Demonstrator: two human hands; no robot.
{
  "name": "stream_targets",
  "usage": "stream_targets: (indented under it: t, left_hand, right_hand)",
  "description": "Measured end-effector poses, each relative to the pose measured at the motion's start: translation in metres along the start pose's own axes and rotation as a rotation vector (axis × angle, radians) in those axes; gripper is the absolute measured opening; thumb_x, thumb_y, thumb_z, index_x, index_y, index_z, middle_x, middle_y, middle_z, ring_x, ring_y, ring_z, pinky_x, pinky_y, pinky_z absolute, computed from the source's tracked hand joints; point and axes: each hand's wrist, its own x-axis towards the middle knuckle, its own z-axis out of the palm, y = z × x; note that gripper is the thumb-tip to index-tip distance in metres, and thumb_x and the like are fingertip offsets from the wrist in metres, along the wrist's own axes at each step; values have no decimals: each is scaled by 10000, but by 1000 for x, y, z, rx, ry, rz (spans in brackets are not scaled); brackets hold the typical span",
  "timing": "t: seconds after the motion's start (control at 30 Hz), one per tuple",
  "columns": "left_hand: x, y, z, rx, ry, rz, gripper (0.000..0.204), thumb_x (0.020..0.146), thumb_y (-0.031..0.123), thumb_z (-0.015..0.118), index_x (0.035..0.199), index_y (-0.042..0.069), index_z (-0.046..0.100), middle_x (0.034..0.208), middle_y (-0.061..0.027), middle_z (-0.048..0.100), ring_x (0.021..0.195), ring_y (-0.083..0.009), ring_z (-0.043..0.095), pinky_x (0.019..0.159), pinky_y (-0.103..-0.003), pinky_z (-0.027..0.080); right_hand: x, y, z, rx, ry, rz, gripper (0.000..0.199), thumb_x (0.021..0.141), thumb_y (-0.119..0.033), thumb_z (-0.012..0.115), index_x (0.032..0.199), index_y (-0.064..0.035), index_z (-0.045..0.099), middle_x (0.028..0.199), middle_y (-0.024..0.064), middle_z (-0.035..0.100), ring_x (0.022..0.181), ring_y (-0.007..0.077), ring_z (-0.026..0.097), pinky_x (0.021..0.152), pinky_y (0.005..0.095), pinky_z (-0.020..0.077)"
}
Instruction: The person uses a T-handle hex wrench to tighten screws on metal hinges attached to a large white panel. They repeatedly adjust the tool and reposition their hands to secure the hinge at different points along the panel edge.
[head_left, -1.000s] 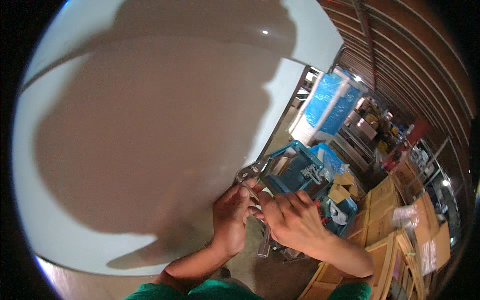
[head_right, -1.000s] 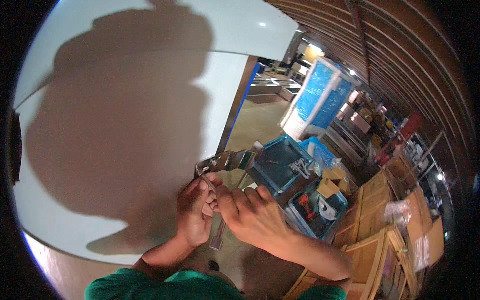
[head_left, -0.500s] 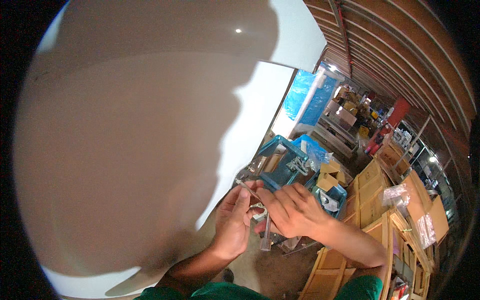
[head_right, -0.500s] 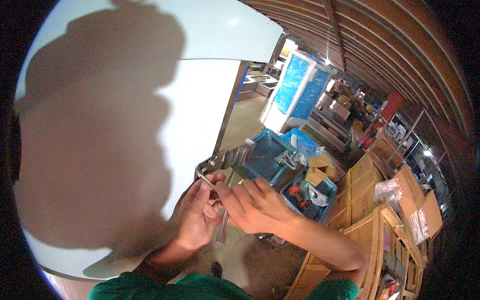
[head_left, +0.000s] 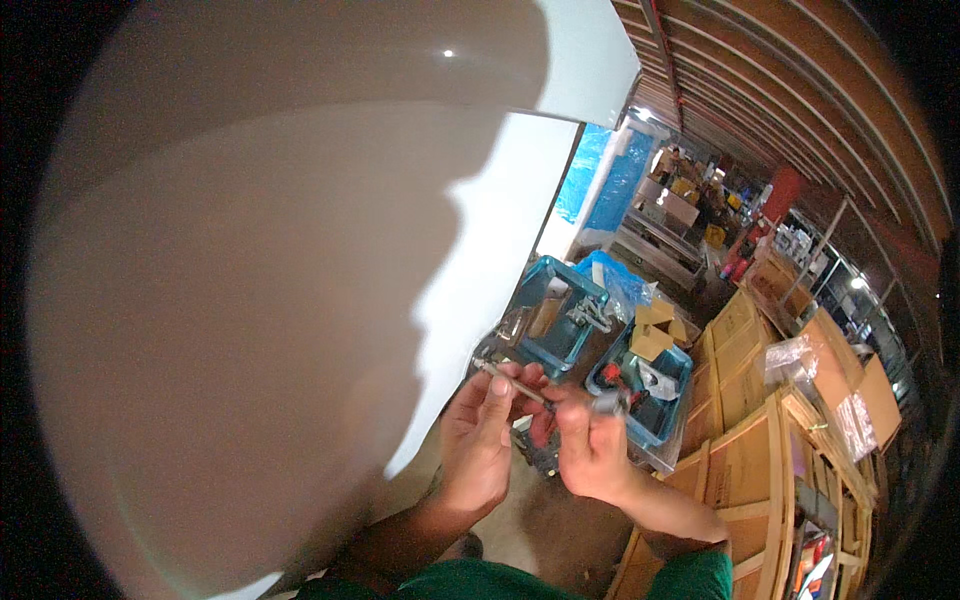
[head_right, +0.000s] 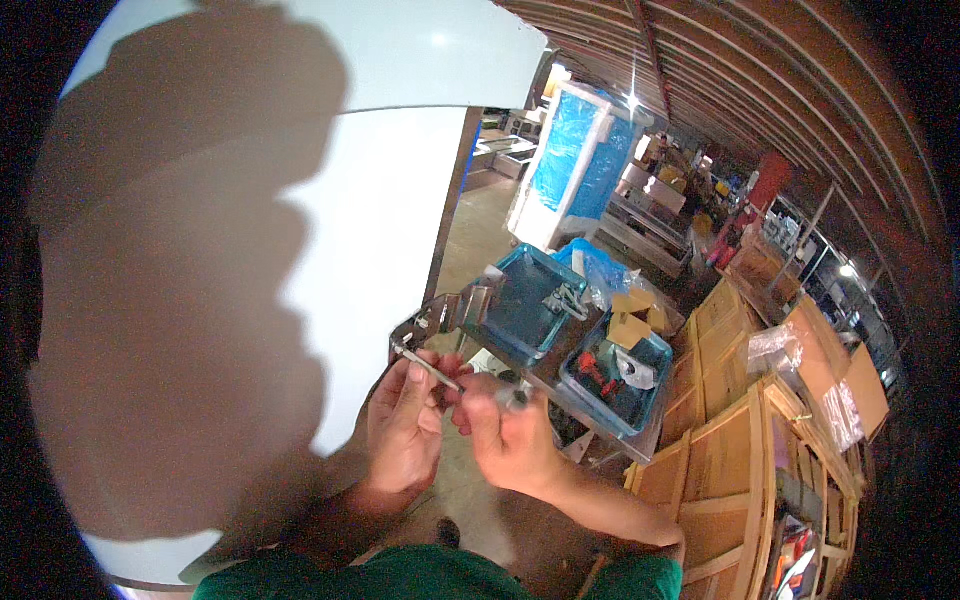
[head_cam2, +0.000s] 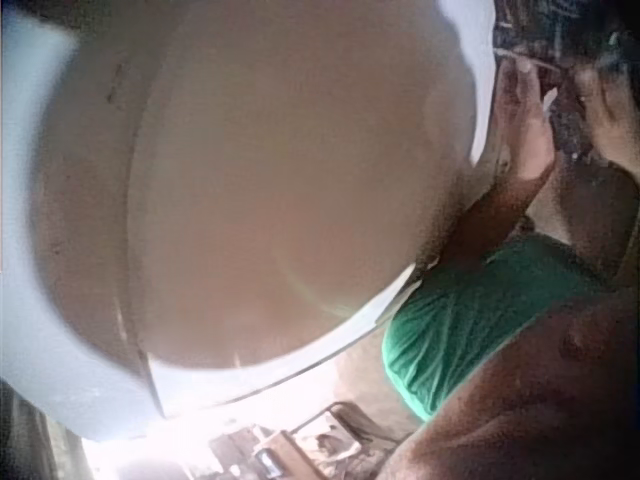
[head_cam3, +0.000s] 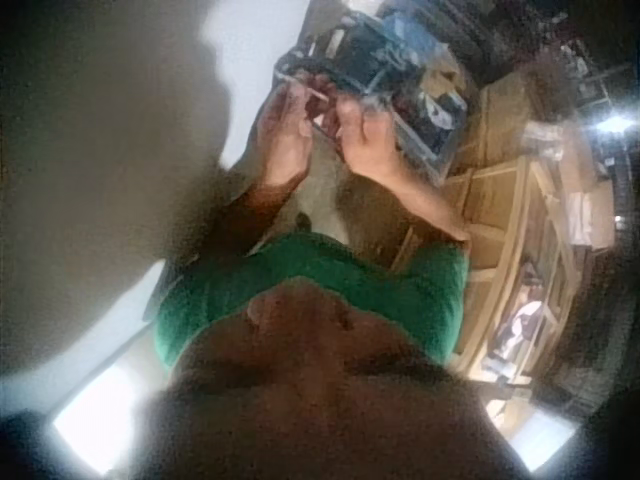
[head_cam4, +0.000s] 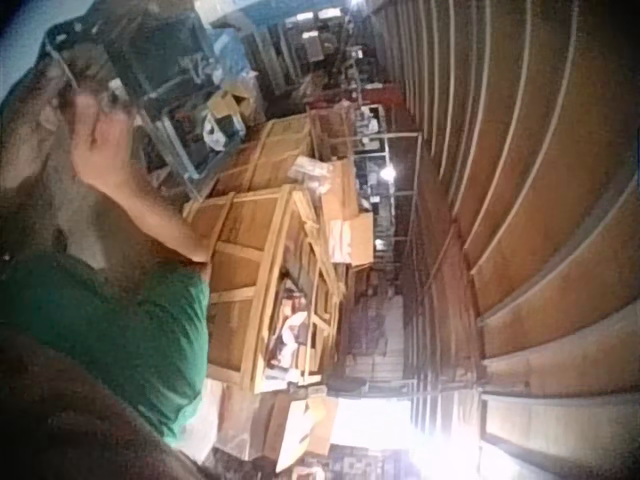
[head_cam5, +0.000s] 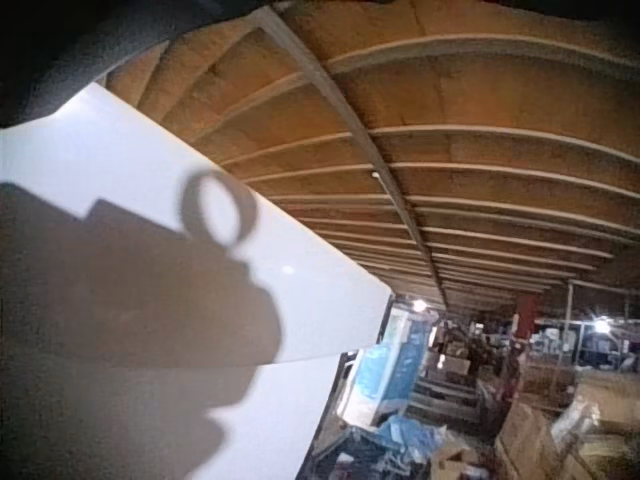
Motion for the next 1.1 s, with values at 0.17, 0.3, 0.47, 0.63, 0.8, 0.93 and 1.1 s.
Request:
stream_targets:
  t: [0.17, 0.3, 0.47, 0.63, 0.8, 0.93, 1.1]
  left_hand:
    - [4, 3, -1, -20, -59, -19, 288, 1024, 253, 567, 1183, 13, 575, 1168, -164, 665, 862, -171, 612, 583, -312, 533]
    - [3, 2, -1, -115, -115, -125, 273, 1024, 254, 568, 1152, 14, 590, 1119, -150, 686, 862, -167, 628, 695, -315, 543]
    - [3, -2, 3, 226, -96, -151, 274, 1011, 260, 585, 1146, 24, 620, 1145, -130, 686, 1013, -206, 659, 862, -390, 522]
    - [17, -2, 8, 157, -199, -23, 343, 1038, 284, 540, 1228, 9, 618, 1227, -114, 660, 1007, -150, 644, 872, -331, 515]
    - [23, -2, 12, 140, -188, -38, 331, 1057, 256, 486, 1232, 1, 602, 1201, -122, 666, 963, -167, 647, 781, -317, 528]
    - [24, -3, 14, 147, -169, -20, 337, 1055, 254, 494, 1244, -5, 597, 1204, -114, 662, 956, -156, 642, 781, -321, 537]
    - [24, -4, 16, 77, -159, 6, 303, 1047, 252, 512, 1218, 23, 613, 1196, -102, 673, 966, -149, 643, 830, -326, 519]
  right_hand:
    - [-2, -13, 10, 235, 137, 370, 558, 1080, -436, 342, 872, 8, 608, 550, 30, 530, 431, 114, 485, 394, 280, 378]
    - [-3, -6, 7, 306, 100, 357, 601, 1067, -484, 353, 871, 15, 624, 591, 61, 574, 447, 121, 501, 418, 263, 403]
    - [-8, 9, -17, -224, 136, -5, 405, 1055, -323, 458, 937, 21, 636, 701, 89, 619, 532, 167, 554, 499, 293, 445]
    - [7, 18, -42, -803, -21, -530, 337, 858, -202, 683, 1146, -37, 627, 886, 100, 652, 800, 289, 654, 820, 409, 497]
    - [15, 12, -49, -1104, -92, -587, 413, 814, -166, 696, 1200, -39, 625, 1049, 91, 645, 989, 257, 629, 1010, 464, 396]
    - [18, 12, -48, -1200, -62, -674, 440, 826, -218, 665, 1229, -46, 626, 1024, 72, 604, 1015, 227, 610, 1023, 479, 377]
    - [25, 14, -53, -1334, -29, -812, 380, 861, -231, 618, 1200, -64, 656, 1059, 62, 628, 1075, 215, 609, 1055, 483, 359]
